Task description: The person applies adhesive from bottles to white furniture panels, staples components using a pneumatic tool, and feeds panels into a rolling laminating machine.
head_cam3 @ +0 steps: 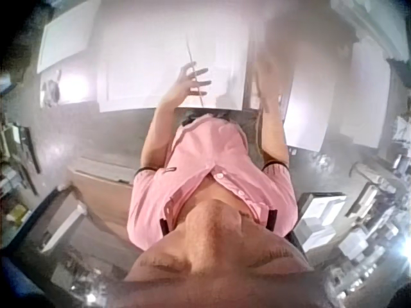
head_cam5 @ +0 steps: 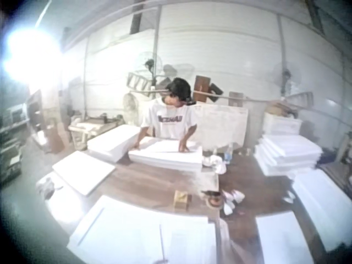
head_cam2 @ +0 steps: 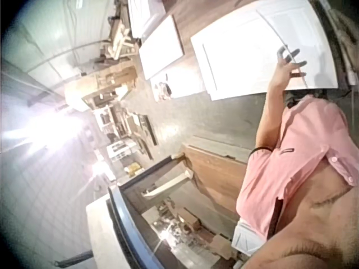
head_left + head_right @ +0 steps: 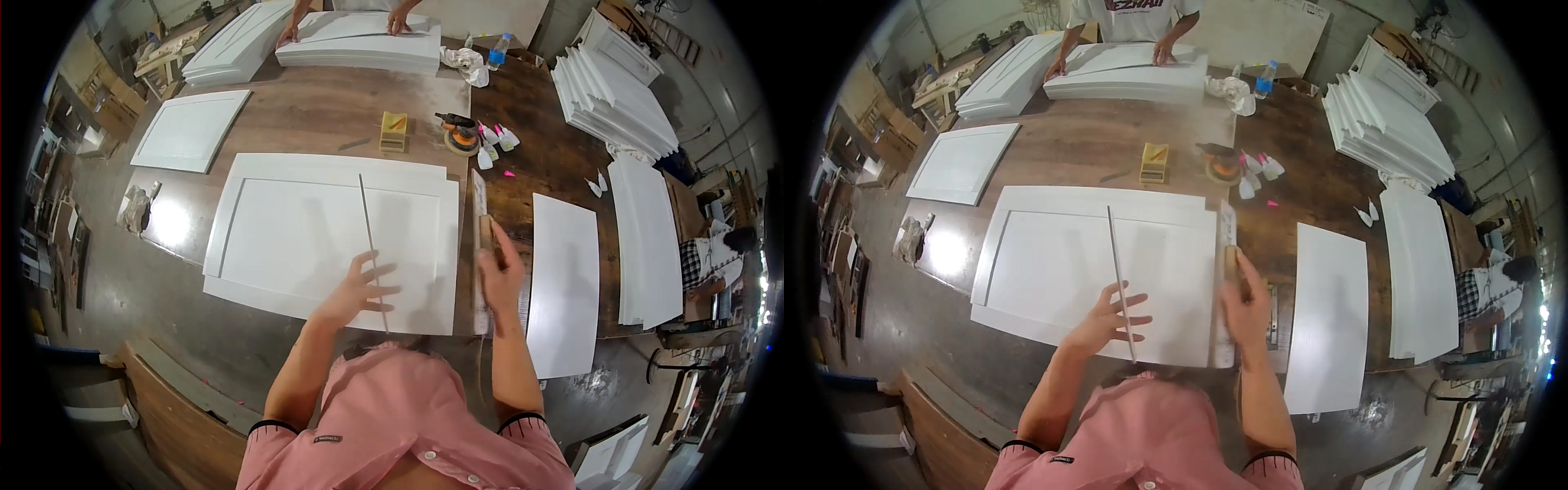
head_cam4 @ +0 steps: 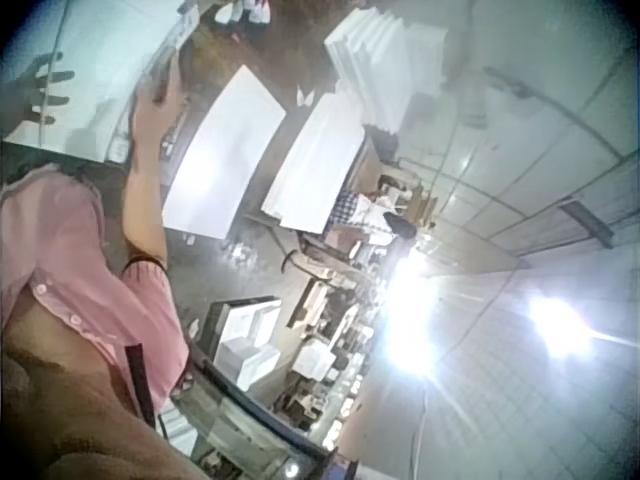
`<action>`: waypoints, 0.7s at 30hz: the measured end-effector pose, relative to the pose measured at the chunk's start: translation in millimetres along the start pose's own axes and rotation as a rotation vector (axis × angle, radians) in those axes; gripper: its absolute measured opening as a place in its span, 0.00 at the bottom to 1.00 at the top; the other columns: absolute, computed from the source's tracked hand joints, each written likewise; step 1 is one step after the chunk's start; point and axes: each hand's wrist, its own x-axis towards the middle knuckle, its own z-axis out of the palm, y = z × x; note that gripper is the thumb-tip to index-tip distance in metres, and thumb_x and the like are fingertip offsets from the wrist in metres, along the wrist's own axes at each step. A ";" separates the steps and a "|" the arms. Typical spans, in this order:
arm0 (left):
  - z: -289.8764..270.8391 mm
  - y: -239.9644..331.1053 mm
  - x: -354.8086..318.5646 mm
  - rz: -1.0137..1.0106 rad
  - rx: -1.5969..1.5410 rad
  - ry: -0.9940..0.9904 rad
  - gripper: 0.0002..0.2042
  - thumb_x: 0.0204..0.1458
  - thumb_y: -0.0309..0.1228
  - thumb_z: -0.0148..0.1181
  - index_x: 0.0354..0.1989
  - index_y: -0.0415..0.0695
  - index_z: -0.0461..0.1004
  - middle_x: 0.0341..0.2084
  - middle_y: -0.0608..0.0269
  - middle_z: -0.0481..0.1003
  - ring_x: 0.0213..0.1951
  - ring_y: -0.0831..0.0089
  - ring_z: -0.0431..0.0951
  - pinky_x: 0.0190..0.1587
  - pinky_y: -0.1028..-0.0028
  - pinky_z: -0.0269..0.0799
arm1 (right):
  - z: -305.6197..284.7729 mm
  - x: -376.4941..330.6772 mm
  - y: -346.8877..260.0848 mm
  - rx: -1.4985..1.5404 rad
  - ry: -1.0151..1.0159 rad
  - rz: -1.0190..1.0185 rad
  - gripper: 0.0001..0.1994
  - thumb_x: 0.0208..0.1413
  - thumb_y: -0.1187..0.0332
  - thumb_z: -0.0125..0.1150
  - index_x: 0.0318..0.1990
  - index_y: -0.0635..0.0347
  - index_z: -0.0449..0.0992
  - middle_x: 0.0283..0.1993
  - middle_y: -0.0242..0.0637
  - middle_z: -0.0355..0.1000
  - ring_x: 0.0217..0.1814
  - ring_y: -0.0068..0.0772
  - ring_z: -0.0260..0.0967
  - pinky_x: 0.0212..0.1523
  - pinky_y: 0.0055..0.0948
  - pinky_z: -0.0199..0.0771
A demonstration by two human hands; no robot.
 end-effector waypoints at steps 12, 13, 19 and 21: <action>-21.8 -27.4 -4.1 0.043 -0.770 -0.435 0.42 0.48 0.30 0.56 0.74 0.42 0.46 0.61 0.44 0.65 0.56 0.48 0.74 0.50 0.40 0.77 | 28.3 -33.6 70.0 0.593 0.103 0.326 0.18 0.66 0.53 0.43 0.50 0.48 0.77 0.41 0.31 0.78 0.25 0.30 0.61 0.42 0.39 0.60; -23.4 -30.3 -2.3 0.043 -0.799 -0.486 0.42 0.48 0.29 0.55 0.74 0.41 0.45 0.61 0.42 0.65 0.56 0.47 0.74 0.50 0.39 0.77 | 27.7 -34.9 70.6 0.568 0.088 0.329 0.18 0.66 0.53 0.42 0.48 0.48 0.78 0.40 0.31 0.78 0.25 0.31 0.61 0.42 0.40 0.60; -22.8 -34.0 0.2 0.025 -0.836 -0.590 0.43 0.45 0.25 0.50 0.74 0.38 0.41 0.61 0.36 0.62 0.55 0.43 0.73 0.51 0.39 0.77 | 10.7 -38.7 87.6 -0.311 -0.118 0.020 0.18 0.55 0.73 0.65 0.52 0.63 0.69 0.47 0.36 0.75 0.44 0.30 0.70 0.54 0.37 0.67; -21.2 -32.7 0.7 0.018 -0.830 -0.609 0.43 0.45 0.24 0.50 0.74 0.37 0.41 0.61 0.35 0.62 0.55 0.42 0.73 0.51 0.39 0.77 | 8.7 -38.4 83.5 0.338 -0.137 0.197 0.17 0.59 0.66 0.62 0.53 0.62 0.70 0.47 0.35 0.75 0.45 0.30 0.69 0.55 0.39 0.65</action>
